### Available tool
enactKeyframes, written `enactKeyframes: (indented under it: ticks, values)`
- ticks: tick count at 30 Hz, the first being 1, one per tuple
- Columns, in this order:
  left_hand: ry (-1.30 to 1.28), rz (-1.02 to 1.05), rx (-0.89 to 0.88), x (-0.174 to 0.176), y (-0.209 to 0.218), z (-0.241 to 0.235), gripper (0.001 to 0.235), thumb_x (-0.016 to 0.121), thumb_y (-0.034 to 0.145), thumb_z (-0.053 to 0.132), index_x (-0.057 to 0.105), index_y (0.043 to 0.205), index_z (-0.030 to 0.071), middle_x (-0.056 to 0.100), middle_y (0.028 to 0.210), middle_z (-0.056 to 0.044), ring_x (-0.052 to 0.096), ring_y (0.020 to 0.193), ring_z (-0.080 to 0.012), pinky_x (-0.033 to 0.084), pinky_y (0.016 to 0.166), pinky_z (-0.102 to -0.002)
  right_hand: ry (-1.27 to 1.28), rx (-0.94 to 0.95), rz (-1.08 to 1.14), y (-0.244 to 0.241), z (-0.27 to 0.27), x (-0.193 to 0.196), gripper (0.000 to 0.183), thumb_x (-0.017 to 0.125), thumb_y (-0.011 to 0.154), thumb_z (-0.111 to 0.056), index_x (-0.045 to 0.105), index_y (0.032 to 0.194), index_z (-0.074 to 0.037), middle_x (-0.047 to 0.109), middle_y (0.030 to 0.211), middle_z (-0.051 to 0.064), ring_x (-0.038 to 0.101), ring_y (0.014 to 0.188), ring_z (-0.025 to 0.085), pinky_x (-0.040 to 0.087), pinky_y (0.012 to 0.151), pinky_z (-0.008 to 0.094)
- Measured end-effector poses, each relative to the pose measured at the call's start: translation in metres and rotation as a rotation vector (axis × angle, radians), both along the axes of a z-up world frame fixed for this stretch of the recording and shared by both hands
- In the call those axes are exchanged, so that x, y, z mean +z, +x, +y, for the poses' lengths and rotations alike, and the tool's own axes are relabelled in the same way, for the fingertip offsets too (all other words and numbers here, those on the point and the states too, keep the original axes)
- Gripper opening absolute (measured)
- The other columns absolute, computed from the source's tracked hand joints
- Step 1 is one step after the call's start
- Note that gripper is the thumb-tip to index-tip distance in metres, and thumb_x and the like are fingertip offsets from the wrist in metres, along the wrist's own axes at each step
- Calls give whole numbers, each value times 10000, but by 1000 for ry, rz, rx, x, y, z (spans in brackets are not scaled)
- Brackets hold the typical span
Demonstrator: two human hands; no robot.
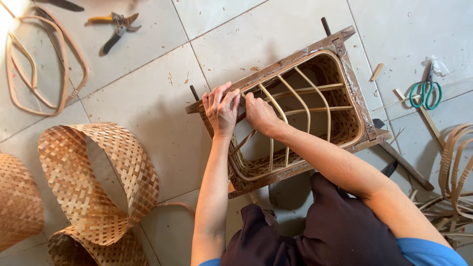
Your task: The person assembles a rectangular basket frame by inserting and bending thin bamboo strips into a wooden jig. They use a hammer to secure the strips and adjust the frame shape, then remove the completed frame from the jig.
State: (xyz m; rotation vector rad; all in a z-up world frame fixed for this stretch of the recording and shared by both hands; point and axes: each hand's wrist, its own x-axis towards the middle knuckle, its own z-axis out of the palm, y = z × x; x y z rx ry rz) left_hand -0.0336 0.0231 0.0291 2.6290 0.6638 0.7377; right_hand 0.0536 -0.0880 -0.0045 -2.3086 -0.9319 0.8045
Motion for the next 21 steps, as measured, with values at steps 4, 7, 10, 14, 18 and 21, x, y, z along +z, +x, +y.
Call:
enactKeyframes:
  ticks: [4,7,10,14,18,21]
  values:
    - [-5,-3,-2,-2,-1,-1,127,827,873,181,786,993,177,706,1200,23,634,1149,-209,415,1079,-464,6,9,25,-2,2,2,76,491,955,-18,482,1009,36,691,832,326,696,828,506,570,709,571]
    - [-22,-24,-26,-1,-4,1,139,829,868,165,796,1003,154,718,1208,5,637,1152,-212,409,1078,-447,-47,35,35,-2,-3,27,141,463,987,-37,495,1102,37,674,1005,313,691,918,480,564,760,559]
    - [-106,0,-78,0,-9,10,186,823,912,141,814,1086,208,731,1261,2,620,1255,-213,409,1155,-397,275,246,-176,13,-38,59,401,561,914,-39,508,1297,71,614,1190,278,627,1122,422,542,942,476]
    - [-76,-6,160,-17,-51,22,563,880,838,92,684,1357,190,476,1570,-179,409,1500,-352,310,1237,-433,583,154,-170,82,-165,67,393,667,970,-154,591,1345,-61,627,1295,161,618,1194,314,518,1013,406]
    - [-856,-304,366,-51,-79,28,1091,914,872,177,159,1659,147,229,1682,-162,284,1516,-308,239,1222,-452,286,-488,-121,134,-327,29,198,627,1041,-137,658,1188,-9,708,1087,152,715,949,282,562,836,371]
    - [-1375,-455,432,-72,-92,38,1039,860,853,248,182,1639,216,483,1550,-88,526,1362,-229,465,1116,-396,-81,-456,-217,104,-409,-28,354,729,945,-261,621,1171,-10,670,1096,194,650,981,385,526,867,480]
